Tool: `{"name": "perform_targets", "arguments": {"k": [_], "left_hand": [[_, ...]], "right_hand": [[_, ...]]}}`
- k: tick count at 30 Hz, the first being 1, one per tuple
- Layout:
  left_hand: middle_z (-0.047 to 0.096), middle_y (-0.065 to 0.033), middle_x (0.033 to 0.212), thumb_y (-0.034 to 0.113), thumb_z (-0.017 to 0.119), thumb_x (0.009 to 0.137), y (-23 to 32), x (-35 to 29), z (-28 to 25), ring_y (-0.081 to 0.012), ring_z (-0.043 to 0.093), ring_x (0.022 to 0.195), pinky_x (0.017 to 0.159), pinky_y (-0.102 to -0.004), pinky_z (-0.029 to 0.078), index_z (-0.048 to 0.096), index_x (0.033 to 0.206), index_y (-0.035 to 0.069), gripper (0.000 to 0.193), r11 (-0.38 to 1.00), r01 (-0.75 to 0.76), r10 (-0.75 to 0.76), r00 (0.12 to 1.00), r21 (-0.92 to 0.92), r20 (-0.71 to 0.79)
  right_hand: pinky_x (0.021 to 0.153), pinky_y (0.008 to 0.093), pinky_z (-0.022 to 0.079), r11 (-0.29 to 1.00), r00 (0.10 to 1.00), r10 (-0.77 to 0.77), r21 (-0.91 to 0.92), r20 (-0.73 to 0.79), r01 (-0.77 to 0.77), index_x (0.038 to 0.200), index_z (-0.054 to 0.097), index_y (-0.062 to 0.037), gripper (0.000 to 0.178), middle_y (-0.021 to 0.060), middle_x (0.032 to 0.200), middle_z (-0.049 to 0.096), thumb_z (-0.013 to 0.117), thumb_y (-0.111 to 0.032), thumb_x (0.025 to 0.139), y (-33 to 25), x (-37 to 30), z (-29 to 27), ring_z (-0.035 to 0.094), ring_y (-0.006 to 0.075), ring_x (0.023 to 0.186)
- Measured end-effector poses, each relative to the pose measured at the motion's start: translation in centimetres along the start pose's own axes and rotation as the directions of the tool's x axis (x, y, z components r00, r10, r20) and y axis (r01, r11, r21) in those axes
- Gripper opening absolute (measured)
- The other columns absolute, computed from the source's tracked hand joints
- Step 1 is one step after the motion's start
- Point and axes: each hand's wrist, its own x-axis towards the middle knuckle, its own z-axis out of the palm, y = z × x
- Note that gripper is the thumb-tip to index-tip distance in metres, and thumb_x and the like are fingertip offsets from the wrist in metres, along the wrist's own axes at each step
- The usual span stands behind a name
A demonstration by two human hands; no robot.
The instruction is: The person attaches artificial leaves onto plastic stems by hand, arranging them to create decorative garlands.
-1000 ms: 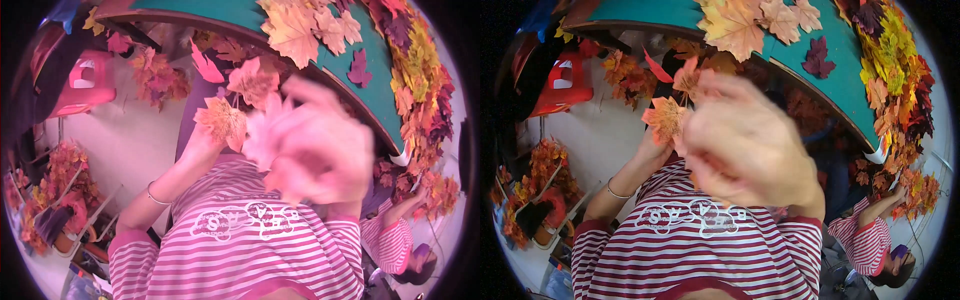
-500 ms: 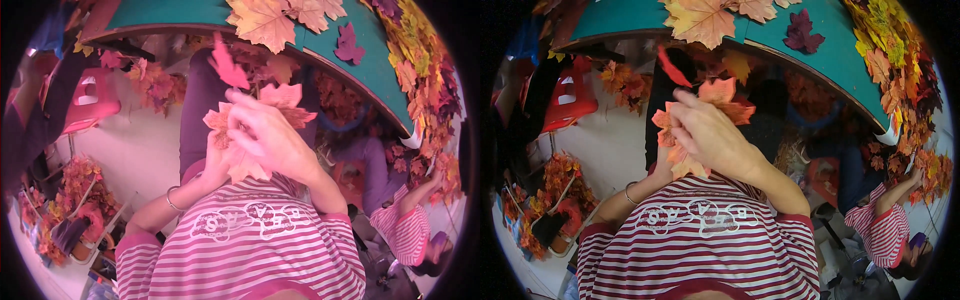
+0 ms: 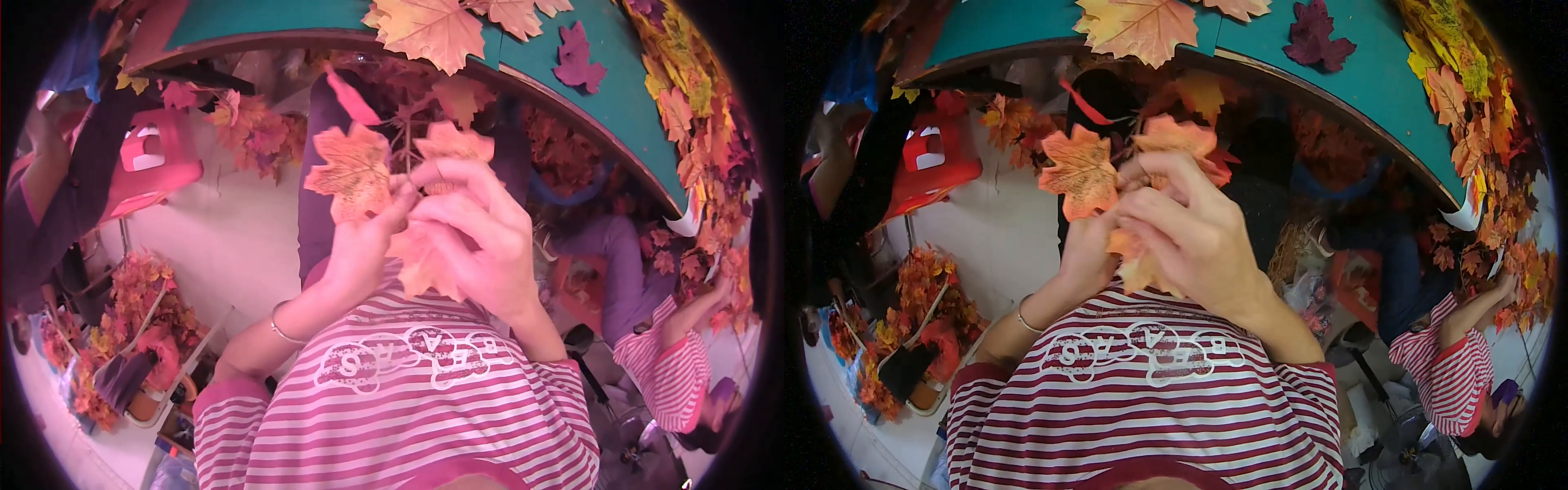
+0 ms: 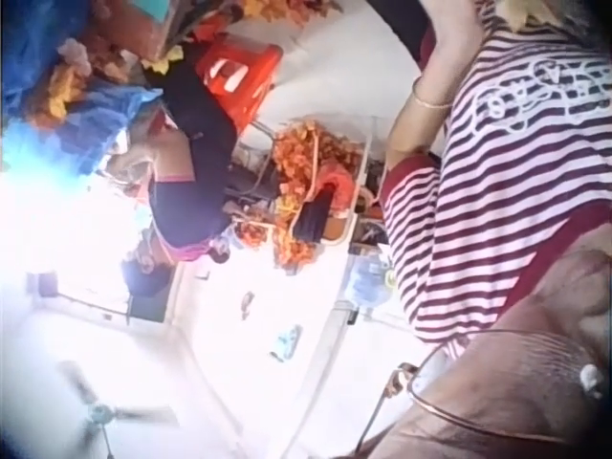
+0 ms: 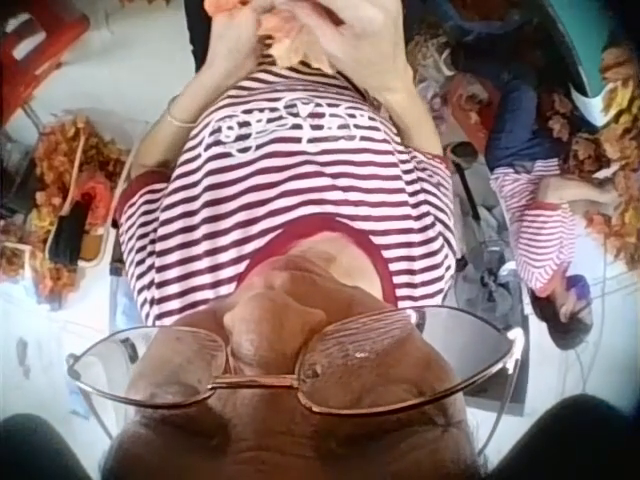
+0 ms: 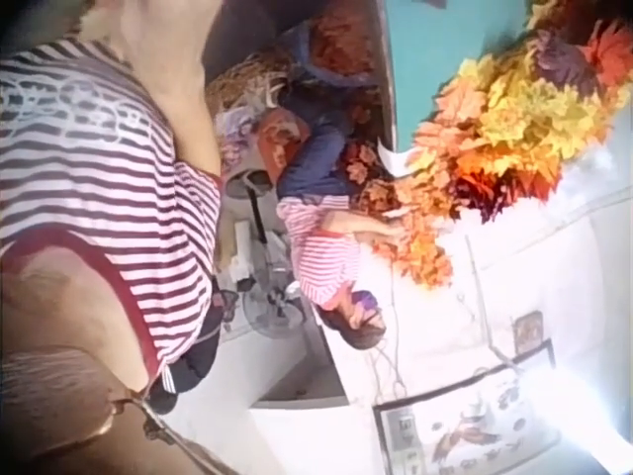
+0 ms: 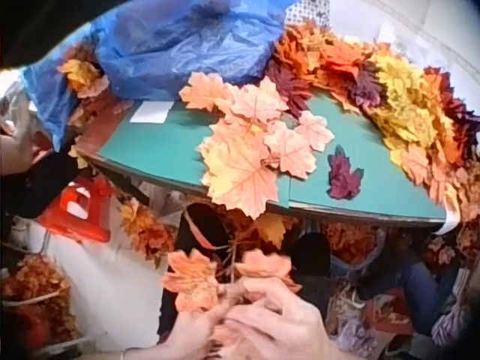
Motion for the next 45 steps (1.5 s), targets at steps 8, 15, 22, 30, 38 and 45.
{"name": "perform_targets", "arguments": {"k": [8, 15, 22, 30, 38, 45], "left_hand": [[0.065, -0.0015, 0.108, 0.022, 0.064, 0.103, -0.5, 0.9, 1.4, -0.0129, 0.061, 0.103, 0.093, -0.0315, 0.049, 0.063, 0.12, 0.008, 0.022, 0.585, 0.084, -0.082, 0.996, -0.806, 0.044], [0.066, -0.0019, 0.11, 0.024, 0.063, 0.104, 0.3, 0.9, 1.6, -0.0142, 0.061, 0.104, 0.095, -0.0322, 0.049, 0.063, 0.118, 0.009, 0.021, 0.556, 0.13, -0.177, 0.983, -0.821, 0.036], [0.066, -0.0024, 0.109, 0.023, 0.062, 0.104, -1.4, 1.5, 1.1, -0.0142, 0.061, 0.105, 0.096, -0.0322, 0.048, 0.062, 0.119, 0.008, 0.021, 0.557, 0.061, -0.045, 0.998, -0.828, 0.043], [0.066, -0.0028, 0.115, 0.023, 0.062, 0.105, -1.1, 1.1, 1.6, -0.0128, 0.06, 0.109, 0.098, -0.0301, 0.047, 0.063, 0.121, 0.005, 0.024, 0.655, -0.009, -0.048, 0.997, -0.755, -0.053], [0.065, -0.0031, 0.115, 0.023, 0.058, 0.107, -0.6, 1.0, 2.5, -0.0122, 0.061, 0.109, 0.099, -0.0289, 0.047, 0.064, 0.122, 0.005, 0.024, 0.622, 0.076, -0.039, 0.997, -0.78, 0.066], [0.066, -0.0059, 0.115, 0.023, 0.049, 0.11, 0.0, 2.5, 1.0, -0.0137, 0.061, 0.113, 0.103, -0.0319, 0.047, 0.059, 0.132, 0.001, 0.032, 0.954, -0.144, 0.181, 0.976, -0.263, 0.122]], "right_hand": [[0.071, 0.0266, 0.054, 0.887, 0.898, 0.415, 0.287, -0.149, -0.362, 0.098, 0.069, 0.004, 0.017, 0.0108, 0.091, 0.069, 0.075, 0.007, 0.083, 2.7, -2.8, 1.8, 0.068, 0.0157, 0.08], [0.072, 0.0249, 0.054, 0.846, 0.865, 0.457, 0.403, -0.208, -0.351, 0.099, 0.072, 0.0047, 0.015, 0.0077, 0.09, 0.067, 0.073, 0.01, 0.084, 3.2, -3.0, 2.6, 0.068, 0.013, 0.083], [0.072, 0.0238, 0.053, 0.852, 0.877, 0.449, 0.376, -0.169, -0.364, 0.1, 0.073, 0.0043, 0.017, 0.0074, 0.089, 0.066, 0.072, 0.012, 0.085, 3.4, -2.9, 2.6, 0.066, 0.0121, 0.082], [0.082, 0.0239, 0.054, 0.859, 0.887, 0.443, 0.344, -0.129, -0.379, 0.104, 0.072, 0.0065, 0.017, 0.0058, 0.101, 0.067, 0.069, 0.014, 0.089, 3.4, -2.9, 2.8, 0.067, 0.0111, 0.093], [0.068, 0.0265, 0.053, 0.92, 0.891, 0.379, 0.21, -0.251, -0.332, 0.096, 0.073, 0.0026, 0.016, 0.0104, 0.084, 0.068, 0.074, 0.01, 0.082, 3.9, -2.9, 2.9, 0.067, 0.0158, 0.075], [0.081, 0.0238, 0.055, 0.629, 0.791, 0.612, 0.616, -0.018, -0.473, 0.104, 0.07, 0.0055, 0.014, 0.0062, 0.098, 0.073, 0.072, 0.004, 0.091, 5.6, -1.7, 0.4, 0.067, 0.0088, 0.091]]}}
